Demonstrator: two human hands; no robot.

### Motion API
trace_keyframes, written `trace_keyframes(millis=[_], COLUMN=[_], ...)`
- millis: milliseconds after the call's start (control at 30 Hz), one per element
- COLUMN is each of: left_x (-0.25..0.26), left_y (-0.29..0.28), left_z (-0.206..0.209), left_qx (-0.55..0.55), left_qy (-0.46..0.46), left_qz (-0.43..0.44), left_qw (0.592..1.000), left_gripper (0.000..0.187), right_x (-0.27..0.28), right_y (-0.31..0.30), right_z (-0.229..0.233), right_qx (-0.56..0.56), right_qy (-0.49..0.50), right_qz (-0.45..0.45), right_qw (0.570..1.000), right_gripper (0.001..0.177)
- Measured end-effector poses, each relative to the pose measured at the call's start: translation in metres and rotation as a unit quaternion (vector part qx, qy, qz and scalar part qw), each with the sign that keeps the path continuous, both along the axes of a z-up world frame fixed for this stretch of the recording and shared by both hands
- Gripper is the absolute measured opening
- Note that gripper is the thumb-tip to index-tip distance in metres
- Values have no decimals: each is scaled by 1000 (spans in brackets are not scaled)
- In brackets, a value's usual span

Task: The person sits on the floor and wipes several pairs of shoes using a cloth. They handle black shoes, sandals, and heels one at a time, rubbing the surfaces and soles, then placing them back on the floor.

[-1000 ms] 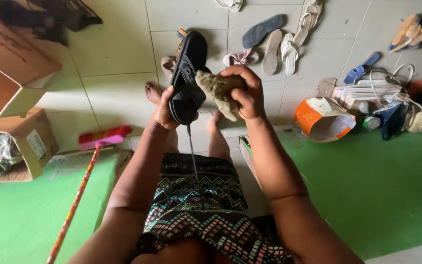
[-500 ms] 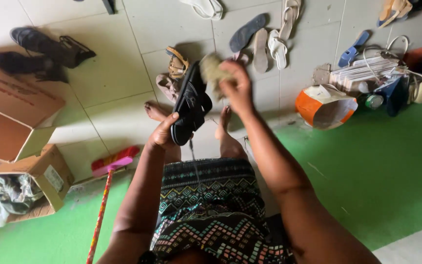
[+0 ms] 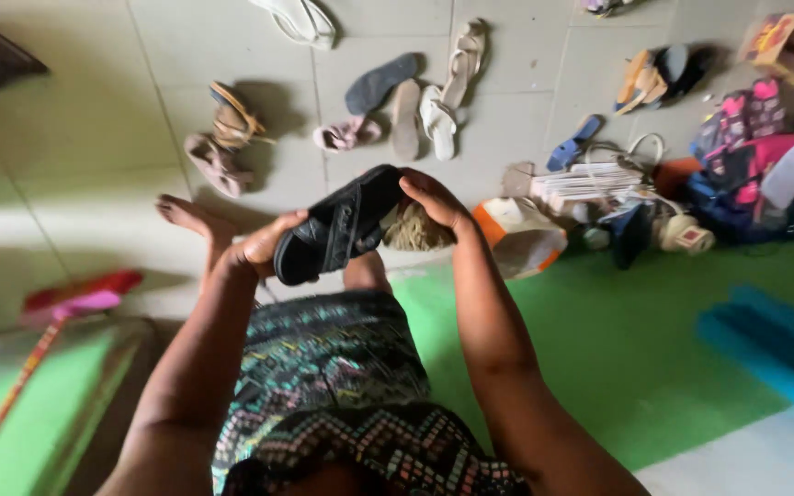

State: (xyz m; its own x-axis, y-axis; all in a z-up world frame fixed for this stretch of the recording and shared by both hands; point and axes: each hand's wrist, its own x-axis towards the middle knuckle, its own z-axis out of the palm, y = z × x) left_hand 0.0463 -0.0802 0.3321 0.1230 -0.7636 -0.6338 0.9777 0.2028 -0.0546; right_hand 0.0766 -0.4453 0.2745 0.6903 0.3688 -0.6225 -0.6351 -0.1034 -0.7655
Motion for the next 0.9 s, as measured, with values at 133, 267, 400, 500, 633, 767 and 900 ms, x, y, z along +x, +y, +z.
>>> trace_keyframes(millis=[133,267,400,500,633,767,900], left_x=[19,26,9,-19,-56,-78,-69], left_y=[-60,-76,-73,-76,-91,-87,-61], left_z=[21,-30,-115,-164,-241,-255,-256], left_qx=[-3,-251,-8,138,116,109,181], left_qy=[118,32,25,105,142,167,167], left_qz=[163,246,414,471,552,565,624], left_qw=[980,936,910,865,814,801,742], left_gripper=[80,94,92,75,53,45,43], right_x=[24,59,61,50,41,44,67], right_y=[-70,-83,-52,-17,31,70,101], right_z=[37,55,16,-22,-81,-117,-149], right_qx=[29,78,22,60,119,119,140], right_qy=[84,114,202,278,374,388,423], right_qz=[-3,2,-37,-75,-168,-205,-156], right_qw=[996,990,978,956,904,890,882], right_gripper=[35,31,27,37,46,57,52])
